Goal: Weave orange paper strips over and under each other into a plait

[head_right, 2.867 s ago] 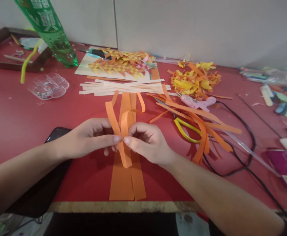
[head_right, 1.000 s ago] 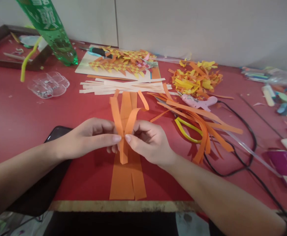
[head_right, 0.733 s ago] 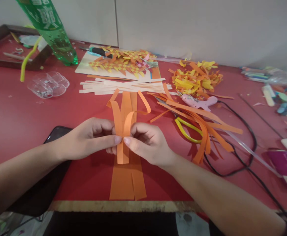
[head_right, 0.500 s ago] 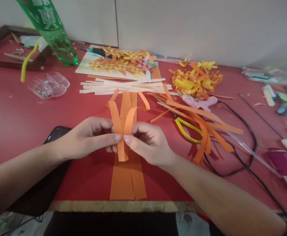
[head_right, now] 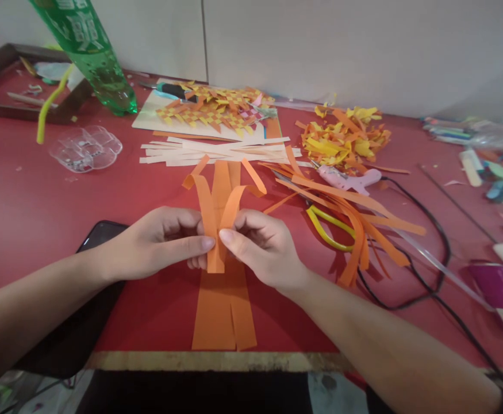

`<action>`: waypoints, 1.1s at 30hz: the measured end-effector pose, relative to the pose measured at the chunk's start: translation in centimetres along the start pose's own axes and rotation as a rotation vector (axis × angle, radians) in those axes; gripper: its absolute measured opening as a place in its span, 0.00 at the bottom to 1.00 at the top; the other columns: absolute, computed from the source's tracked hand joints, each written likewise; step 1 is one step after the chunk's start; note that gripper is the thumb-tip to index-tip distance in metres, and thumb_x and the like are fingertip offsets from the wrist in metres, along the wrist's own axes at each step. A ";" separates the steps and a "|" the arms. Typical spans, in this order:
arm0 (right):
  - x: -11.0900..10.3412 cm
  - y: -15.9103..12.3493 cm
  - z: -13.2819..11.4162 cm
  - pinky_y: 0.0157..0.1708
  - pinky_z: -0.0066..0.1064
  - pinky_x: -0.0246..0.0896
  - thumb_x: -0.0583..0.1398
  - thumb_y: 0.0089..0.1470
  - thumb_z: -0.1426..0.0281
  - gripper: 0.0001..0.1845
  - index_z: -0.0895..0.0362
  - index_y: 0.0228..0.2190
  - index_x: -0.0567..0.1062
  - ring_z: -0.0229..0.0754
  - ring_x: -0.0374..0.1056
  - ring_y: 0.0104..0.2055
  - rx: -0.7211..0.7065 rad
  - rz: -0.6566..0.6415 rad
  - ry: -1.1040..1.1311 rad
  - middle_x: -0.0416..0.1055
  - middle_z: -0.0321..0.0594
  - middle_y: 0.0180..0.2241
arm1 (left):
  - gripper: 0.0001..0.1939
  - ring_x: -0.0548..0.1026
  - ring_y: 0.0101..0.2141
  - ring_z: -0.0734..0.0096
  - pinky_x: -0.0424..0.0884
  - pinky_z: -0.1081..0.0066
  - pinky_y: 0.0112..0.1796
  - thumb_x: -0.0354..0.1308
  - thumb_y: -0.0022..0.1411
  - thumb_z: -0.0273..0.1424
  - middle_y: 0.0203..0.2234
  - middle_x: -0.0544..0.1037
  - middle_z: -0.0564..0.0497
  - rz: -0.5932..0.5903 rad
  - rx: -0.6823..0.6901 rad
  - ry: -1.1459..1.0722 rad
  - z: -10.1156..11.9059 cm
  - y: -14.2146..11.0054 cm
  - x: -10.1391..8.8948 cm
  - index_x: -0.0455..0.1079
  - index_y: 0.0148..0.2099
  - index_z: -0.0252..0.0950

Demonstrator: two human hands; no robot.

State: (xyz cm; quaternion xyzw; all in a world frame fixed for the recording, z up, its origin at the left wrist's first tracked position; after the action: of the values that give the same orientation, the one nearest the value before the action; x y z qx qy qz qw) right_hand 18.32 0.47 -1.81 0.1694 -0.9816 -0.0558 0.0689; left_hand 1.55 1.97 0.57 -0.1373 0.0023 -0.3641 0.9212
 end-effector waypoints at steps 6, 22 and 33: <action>0.4 0.1 -0.4 0.20 0.26 0.57 0.63 0.58 0.65 0.14 0.56 0.23 0.71 0.33 0.58 0.20 -0.003 -0.061 -0.036 0.66 0.33 0.20 | 0.10 0.74 0.24 0.78 0.72 0.78 0.29 0.61 0.62 0.30 0.23 0.78 0.52 0.026 0.027 -0.008 -0.1 0.1 -0.1 0.70 0.29 0.32; 0.1 0.1 -0.3 0.18 0.25 0.53 0.63 0.58 0.65 0.15 0.56 0.22 0.70 0.32 0.57 0.19 -0.003 0.034 -0.064 0.65 0.31 0.18 | 0.11 0.76 0.26 0.77 0.74 0.76 0.30 0.64 0.60 0.34 0.24 0.79 0.52 -0.051 -0.070 -0.069 -0.2 0.0 0.2 0.71 0.31 0.32; 0.2 -0.1 -0.2 0.20 0.25 0.56 0.63 0.59 0.69 0.13 0.57 0.23 0.71 0.32 0.59 0.21 -0.023 -0.056 -0.013 0.67 0.32 0.20 | 0.11 0.75 0.24 0.78 0.73 0.78 0.29 0.65 0.59 0.31 0.22 0.77 0.54 -0.012 -0.035 -0.073 -0.3 0.0 0.1 0.67 0.28 0.33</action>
State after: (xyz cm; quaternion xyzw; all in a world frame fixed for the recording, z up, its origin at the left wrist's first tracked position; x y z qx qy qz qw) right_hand 18.15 0.31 -1.56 0.1956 -0.9761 -0.0703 0.0629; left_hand 1.57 1.83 0.28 -0.1664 -0.0260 -0.3641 0.9160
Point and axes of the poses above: each hand's wrist, its own y-axis towards the middle knuckle, its own x-axis out of the palm, z = x × y, the point moved 3 cm from there along y, towards the middle knuckle
